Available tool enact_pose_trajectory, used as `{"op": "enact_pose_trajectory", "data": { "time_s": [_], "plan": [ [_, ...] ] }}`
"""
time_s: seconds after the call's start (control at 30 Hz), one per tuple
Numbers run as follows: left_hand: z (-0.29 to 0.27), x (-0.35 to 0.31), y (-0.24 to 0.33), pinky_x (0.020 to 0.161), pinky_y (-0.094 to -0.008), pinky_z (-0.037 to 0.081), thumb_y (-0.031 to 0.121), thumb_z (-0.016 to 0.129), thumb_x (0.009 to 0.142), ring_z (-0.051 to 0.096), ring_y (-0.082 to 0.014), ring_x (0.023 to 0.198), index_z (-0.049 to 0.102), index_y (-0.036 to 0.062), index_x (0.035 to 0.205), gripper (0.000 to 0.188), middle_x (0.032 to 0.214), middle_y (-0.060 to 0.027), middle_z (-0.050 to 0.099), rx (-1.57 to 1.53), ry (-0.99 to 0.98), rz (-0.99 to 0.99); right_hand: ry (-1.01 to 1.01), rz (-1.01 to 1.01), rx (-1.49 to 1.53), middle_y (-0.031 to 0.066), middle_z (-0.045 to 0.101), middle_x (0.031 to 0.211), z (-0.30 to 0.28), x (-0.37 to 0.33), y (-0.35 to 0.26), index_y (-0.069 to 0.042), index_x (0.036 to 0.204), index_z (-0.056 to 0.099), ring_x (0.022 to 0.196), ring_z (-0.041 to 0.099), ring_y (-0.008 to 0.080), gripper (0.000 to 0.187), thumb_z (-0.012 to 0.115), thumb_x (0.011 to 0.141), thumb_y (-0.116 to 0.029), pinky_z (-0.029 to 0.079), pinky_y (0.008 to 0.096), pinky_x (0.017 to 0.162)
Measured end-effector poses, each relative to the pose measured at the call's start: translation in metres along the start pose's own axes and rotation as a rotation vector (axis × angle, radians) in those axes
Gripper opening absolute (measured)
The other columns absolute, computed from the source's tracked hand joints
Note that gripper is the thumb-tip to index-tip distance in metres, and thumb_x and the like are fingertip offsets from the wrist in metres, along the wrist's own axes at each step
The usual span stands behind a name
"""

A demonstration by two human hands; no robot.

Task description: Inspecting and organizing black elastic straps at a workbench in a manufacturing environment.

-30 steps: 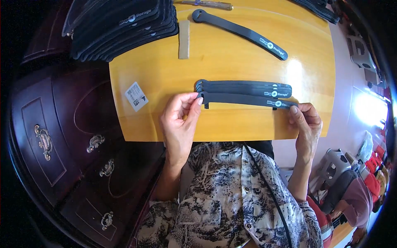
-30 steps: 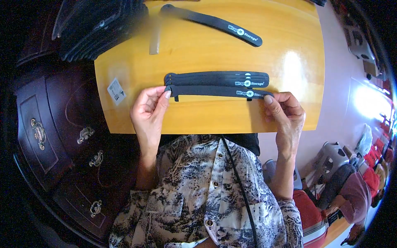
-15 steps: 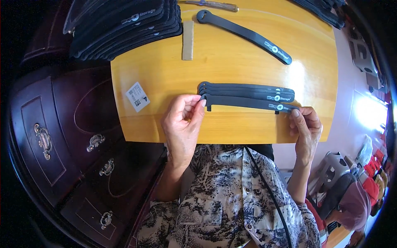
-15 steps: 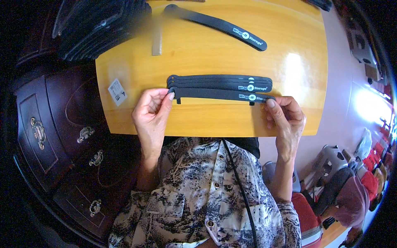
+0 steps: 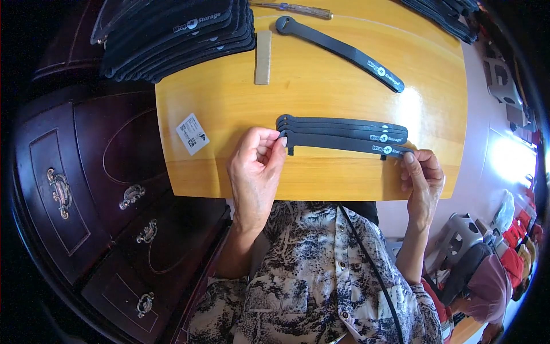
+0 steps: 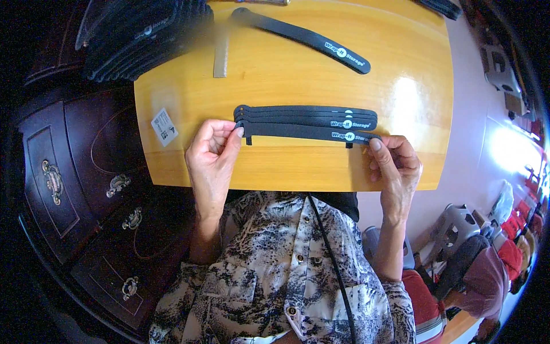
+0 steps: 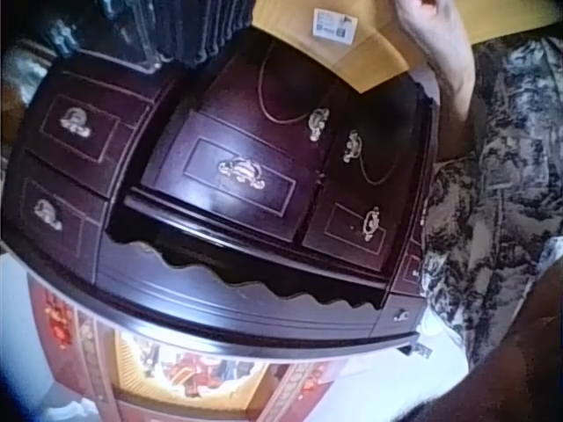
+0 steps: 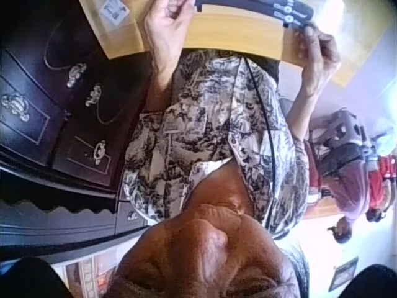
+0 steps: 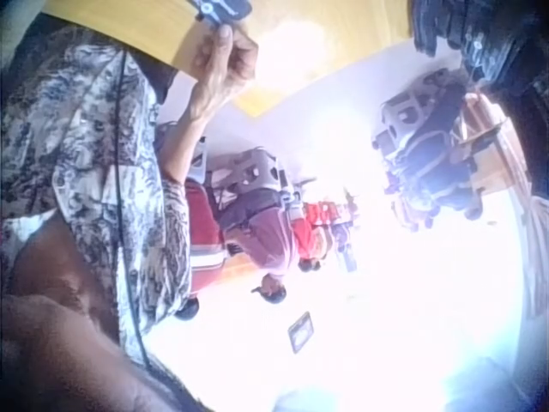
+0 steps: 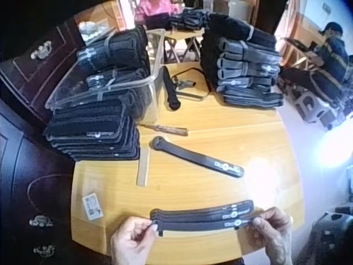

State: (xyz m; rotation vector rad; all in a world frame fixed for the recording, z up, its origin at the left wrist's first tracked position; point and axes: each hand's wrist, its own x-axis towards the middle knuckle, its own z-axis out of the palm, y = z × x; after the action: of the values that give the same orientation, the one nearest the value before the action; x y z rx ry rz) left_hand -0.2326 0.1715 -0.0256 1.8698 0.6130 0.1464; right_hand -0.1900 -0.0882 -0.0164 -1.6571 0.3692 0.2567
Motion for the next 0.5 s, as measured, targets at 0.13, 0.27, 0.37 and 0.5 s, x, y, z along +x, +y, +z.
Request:
{"op": "enact_pose_trajectory", "data": {
  "time_s": [0.13,0.27,0.37,0.5],
  "plan": [
    [0.001,0.002,0.003,0.057,-0.0228,0.047,-0.001,0.066,0.083,0.055,-0.0078,0.061,0.059,-0.0021,0.087,0.009,0.071,-0.0049,0.061,0.025,-0.006,0.015,0.034,-0.008,-0.019,0.0003,0.06,0.068,0.001,0.001,0.003,-0.004,0.085,0.063,0.053,0.048,0.0039,0.012,0.068,0.087,-0.014,0.037,0.0174,0.044],
    [0.0,0.003,0.005,0.057,-0.0235,0.047,-0.001,0.066,0.082,0.055,-0.0085,0.061,0.057,-0.0013,0.086,0.011,0.071,-0.0054,0.061,0.077,-0.016,0.022,-0.007,-0.001,0.001,-0.0004,0.062,0.072,0.0,0.001,0.003,-0.007,0.086,0.063,0.054,0.047,0.0013,0.01,0.066,0.088,-0.017,0.035,0.0148,0.043],
    [0.0,0.003,0.007,0.056,-0.024,0.047,-0.002,0.066,0.082,0.053,-0.0087,0.06,0.054,-0.0005,0.087,0.013,0.071,-0.0045,0.059,0.094,-0.01,0.02,0.016,0.011,-0.022,-0.001,0.062,0.072,0.002,0.0,0.0,-0.007,0.086,0.063,0.054,0.047,0.0011,0.01,0.066,0.089,-0.017,0.034,0.0149,0.043],
    [0.0,0.002,0.001,0.056,-0.0201,0.043,-0.004,0.063,0.084,0.049,-0.0047,0.06,0.051,0.0013,0.088,0.013,0.072,0.0009,0.054,0.023,-0.056,0.044,0.088,0.011,-0.016,-0.0029,0.056,0.063,0.011,-0.002,-0.001,-0.004,0.085,0.063,0.049,0.045,0.0018,0.012,0.068,0.087,-0.014,0.033,0.0169,0.042]
  ]
}}
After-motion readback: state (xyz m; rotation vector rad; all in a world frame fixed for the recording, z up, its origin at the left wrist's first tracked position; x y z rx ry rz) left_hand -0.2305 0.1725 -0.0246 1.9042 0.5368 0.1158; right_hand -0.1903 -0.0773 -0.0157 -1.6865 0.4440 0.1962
